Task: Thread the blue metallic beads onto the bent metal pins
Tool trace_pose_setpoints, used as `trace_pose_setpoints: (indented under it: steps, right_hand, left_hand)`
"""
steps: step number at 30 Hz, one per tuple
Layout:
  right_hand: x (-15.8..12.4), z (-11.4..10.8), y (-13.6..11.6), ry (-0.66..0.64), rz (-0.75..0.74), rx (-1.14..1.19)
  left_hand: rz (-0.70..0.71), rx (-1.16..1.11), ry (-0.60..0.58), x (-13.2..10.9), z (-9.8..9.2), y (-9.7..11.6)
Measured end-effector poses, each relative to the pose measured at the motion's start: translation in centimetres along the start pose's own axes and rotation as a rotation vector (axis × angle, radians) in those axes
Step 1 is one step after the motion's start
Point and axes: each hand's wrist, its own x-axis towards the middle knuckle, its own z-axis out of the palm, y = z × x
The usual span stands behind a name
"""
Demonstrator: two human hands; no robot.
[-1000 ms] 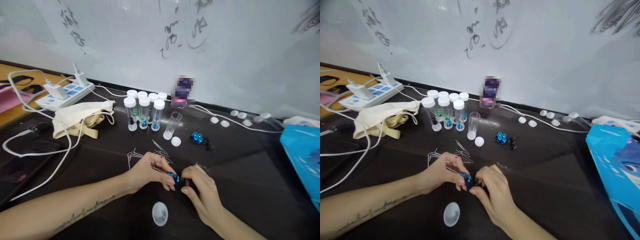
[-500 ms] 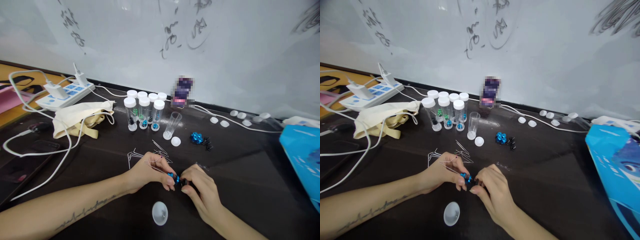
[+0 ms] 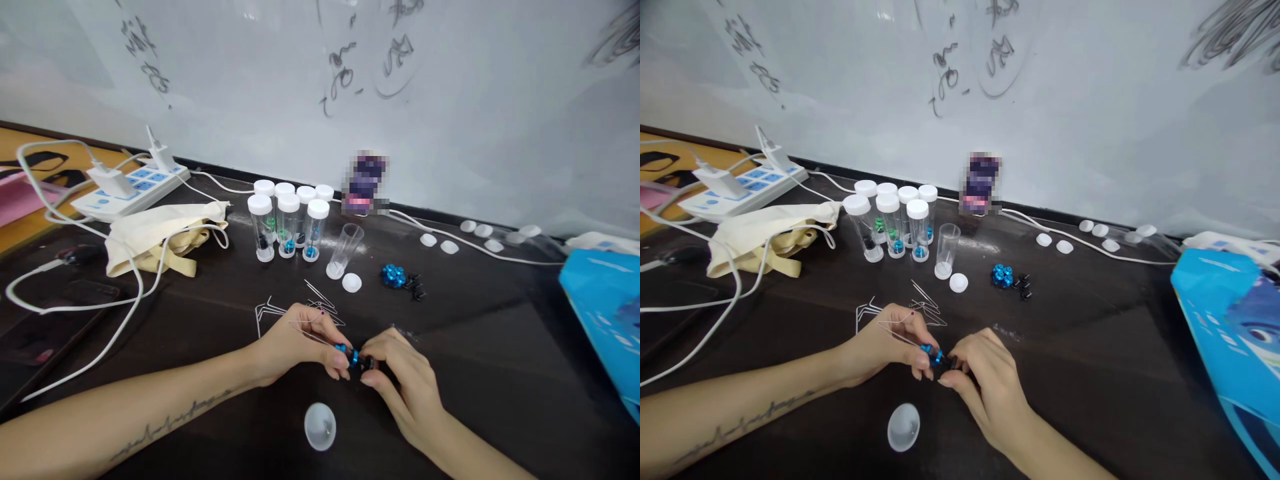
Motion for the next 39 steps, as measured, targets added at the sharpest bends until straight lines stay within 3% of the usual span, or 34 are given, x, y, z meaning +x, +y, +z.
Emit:
trace_pose_setpoints:
  steps: [5, 12, 18, 23, 30, 39]
  right_hand:
    - [0.09, 0.08, -0.12, 0.044, -0.07, -0.006]
    - [0.15, -0.05, -0.2, -0.007, 0.011, -0.027]
    - [0.03, 0.17, -0.11, 0.055, -0.066, -0.021]
    - [0.22, 0.05, -0.17, -0.001, 0.009, -0.027]
    - [0.13, 0.04, -0.24, 0.017, -0.039, -0.012]
    - [0.43, 0.04, -0.36, -0.031, 0.054, -0.048]
  left_hand:
    - [0.03, 0.0, 0.008, 0.06, -0.02, -0.06]
    - [-0.01, 0.006, 0.006, -0.13, 0.05, -0.01]
    - [0.009, 0.003, 0.018, -0.01, -0.06, -0.05]
    - [-0.002, 0.01, -0.006, -0.04, -0.05, -0.06]
    - [0.016, -0.005, 0.011, -0.02, -0.08, -0.08]
    - [0.019, 0.022, 0.019, -0.05, -0.02, -0.12]
